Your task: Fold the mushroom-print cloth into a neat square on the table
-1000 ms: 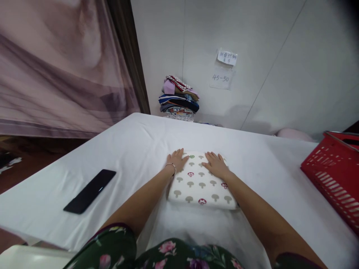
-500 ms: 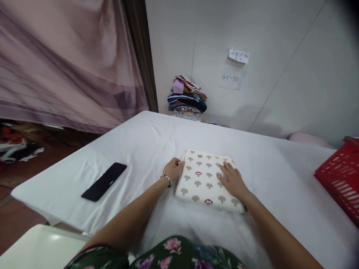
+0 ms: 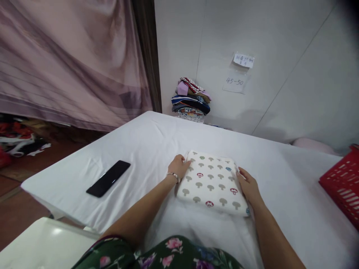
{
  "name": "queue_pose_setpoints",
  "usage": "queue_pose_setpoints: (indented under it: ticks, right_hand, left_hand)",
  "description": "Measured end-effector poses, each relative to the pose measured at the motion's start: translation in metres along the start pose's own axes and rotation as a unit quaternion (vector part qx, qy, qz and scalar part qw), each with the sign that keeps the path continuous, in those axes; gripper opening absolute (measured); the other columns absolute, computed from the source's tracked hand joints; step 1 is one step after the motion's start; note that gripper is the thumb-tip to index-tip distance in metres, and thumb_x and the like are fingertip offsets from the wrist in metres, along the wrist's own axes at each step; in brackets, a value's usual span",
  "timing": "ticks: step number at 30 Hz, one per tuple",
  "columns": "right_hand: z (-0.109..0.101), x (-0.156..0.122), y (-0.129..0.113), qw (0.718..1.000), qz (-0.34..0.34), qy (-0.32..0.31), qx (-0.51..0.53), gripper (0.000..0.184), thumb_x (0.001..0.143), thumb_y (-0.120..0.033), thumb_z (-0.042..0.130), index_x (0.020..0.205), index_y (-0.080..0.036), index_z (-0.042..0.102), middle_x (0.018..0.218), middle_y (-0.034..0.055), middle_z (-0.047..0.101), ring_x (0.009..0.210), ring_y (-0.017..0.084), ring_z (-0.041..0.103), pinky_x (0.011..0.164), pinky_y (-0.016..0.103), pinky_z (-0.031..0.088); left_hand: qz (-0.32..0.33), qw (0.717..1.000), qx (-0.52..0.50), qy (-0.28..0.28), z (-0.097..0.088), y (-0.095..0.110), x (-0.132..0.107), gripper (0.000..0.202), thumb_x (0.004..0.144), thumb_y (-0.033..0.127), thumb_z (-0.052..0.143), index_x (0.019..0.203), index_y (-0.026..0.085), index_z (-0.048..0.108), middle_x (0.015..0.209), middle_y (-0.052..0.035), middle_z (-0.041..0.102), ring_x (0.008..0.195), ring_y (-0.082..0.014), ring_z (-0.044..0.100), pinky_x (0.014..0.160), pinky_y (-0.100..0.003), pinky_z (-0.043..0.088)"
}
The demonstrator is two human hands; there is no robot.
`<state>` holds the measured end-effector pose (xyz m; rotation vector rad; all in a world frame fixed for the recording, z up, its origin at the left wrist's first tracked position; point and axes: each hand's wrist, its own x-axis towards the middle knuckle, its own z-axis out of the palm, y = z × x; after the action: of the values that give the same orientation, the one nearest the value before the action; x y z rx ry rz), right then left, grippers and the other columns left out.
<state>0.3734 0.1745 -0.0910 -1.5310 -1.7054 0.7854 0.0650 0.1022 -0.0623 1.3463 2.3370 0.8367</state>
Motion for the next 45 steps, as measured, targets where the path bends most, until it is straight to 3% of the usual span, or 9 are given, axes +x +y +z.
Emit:
queue_pose_setpoints:
  ticks: [3,8,14,21,27,30,34,45]
  right_hand:
    - [-0.003,0.001,0.006,0.997,0.060,-0.010,0.040,0.057,0.075,-0.049,0.053,0.121,-0.016,0.056,0.116,0.0096,0.062,0.104,0.024,0.058,0.094,0.037,0.044]
    - [0.003,0.000,0.006,0.997,0.062,-0.012,0.035,0.057,0.074,-0.049,0.053,0.121,-0.016,0.055,0.119,0.0102,0.060,0.107,0.024,0.057,0.095,0.037,0.043]
    - [0.007,-0.002,0.010,0.999,0.050,-0.015,0.002,0.057,0.074,-0.051,0.053,0.122,-0.021,0.055,0.120,0.0092,0.059,0.103,0.025,0.058,0.093,0.040,0.043]
    - [0.008,-0.003,0.009,0.999,0.043,-0.010,-0.008,0.058,0.073,-0.051,0.054,0.123,-0.021,0.054,0.122,0.0081,0.058,0.106,0.024,0.055,0.095,0.039,0.041]
    - [0.009,0.002,0.003,0.992,0.071,0.026,0.103,0.061,0.070,-0.049,0.058,0.121,-0.015,0.055,0.112,0.0098,0.063,0.098,0.022,0.059,0.087,0.033,0.046]
    - [0.007,0.012,-0.003,0.986,0.092,0.036,0.135,0.060,0.069,-0.047,0.061,0.118,-0.013,0.057,0.101,0.0090,0.067,0.088,0.021,0.062,0.077,0.029,0.049]
    - [0.007,0.027,-0.007,0.990,0.097,0.028,0.100,0.058,0.069,-0.047,0.059,0.115,-0.011,0.058,0.089,0.0080,0.068,0.076,0.019,0.063,0.067,0.027,0.049]
    - [0.012,0.048,0.005,0.998,0.060,-0.001,0.020,0.056,0.071,-0.046,0.056,0.118,-0.015,0.057,0.079,0.0033,0.065,0.068,0.017,0.059,0.064,0.028,0.046]
  left_hand:
    - [0.005,1.000,0.010,-0.025,0.004,-0.003,-0.002,0.030,0.077,0.052,0.052,0.076,0.022,0.052,0.087,-0.0041,0.064,0.080,-0.0192,0.059,0.069,-0.029,0.043]
    - [-0.009,0.998,0.011,-0.055,0.008,-0.002,0.003,0.034,0.075,0.055,0.052,0.069,0.021,0.052,0.081,-0.0038,0.064,0.078,-0.0197,0.059,0.068,-0.030,0.043]
    - [-0.035,0.998,-0.033,-0.039,0.016,-0.005,0.008,0.025,0.080,0.040,0.049,0.065,0.021,0.051,0.070,0.0001,0.061,0.068,-0.0153,0.056,0.062,-0.026,0.042]
    - [-0.050,0.998,-0.040,-0.021,0.020,-0.010,0.009,0.019,0.077,0.037,0.054,0.070,0.020,0.052,0.076,-0.0013,0.063,0.072,-0.0152,0.057,0.065,-0.025,0.041]
    - [-0.031,0.999,-0.003,-0.029,0.012,0.000,0.018,0.036,0.075,0.056,0.052,0.073,0.020,0.052,0.085,-0.0056,0.063,0.076,-0.0189,0.058,0.066,-0.028,0.041]
    - [-0.018,0.999,0.024,-0.035,0.012,0.006,0.025,0.034,0.078,0.053,0.049,0.070,0.020,0.051,0.087,-0.0067,0.063,0.078,-0.0198,0.059,0.068,-0.028,0.041]
    - [-0.017,0.999,0.037,-0.027,0.016,0.008,0.029,0.025,0.083,0.040,0.043,0.069,0.020,0.049,0.085,-0.0068,0.063,0.081,-0.0196,0.059,0.069,-0.028,0.040]
    - [-0.024,0.998,0.044,-0.024,0.017,0.004,0.029,0.025,0.084,0.041,0.040,0.070,0.021,0.048,0.076,-0.0046,0.064,0.075,-0.0196,0.058,0.064,-0.028,0.039]
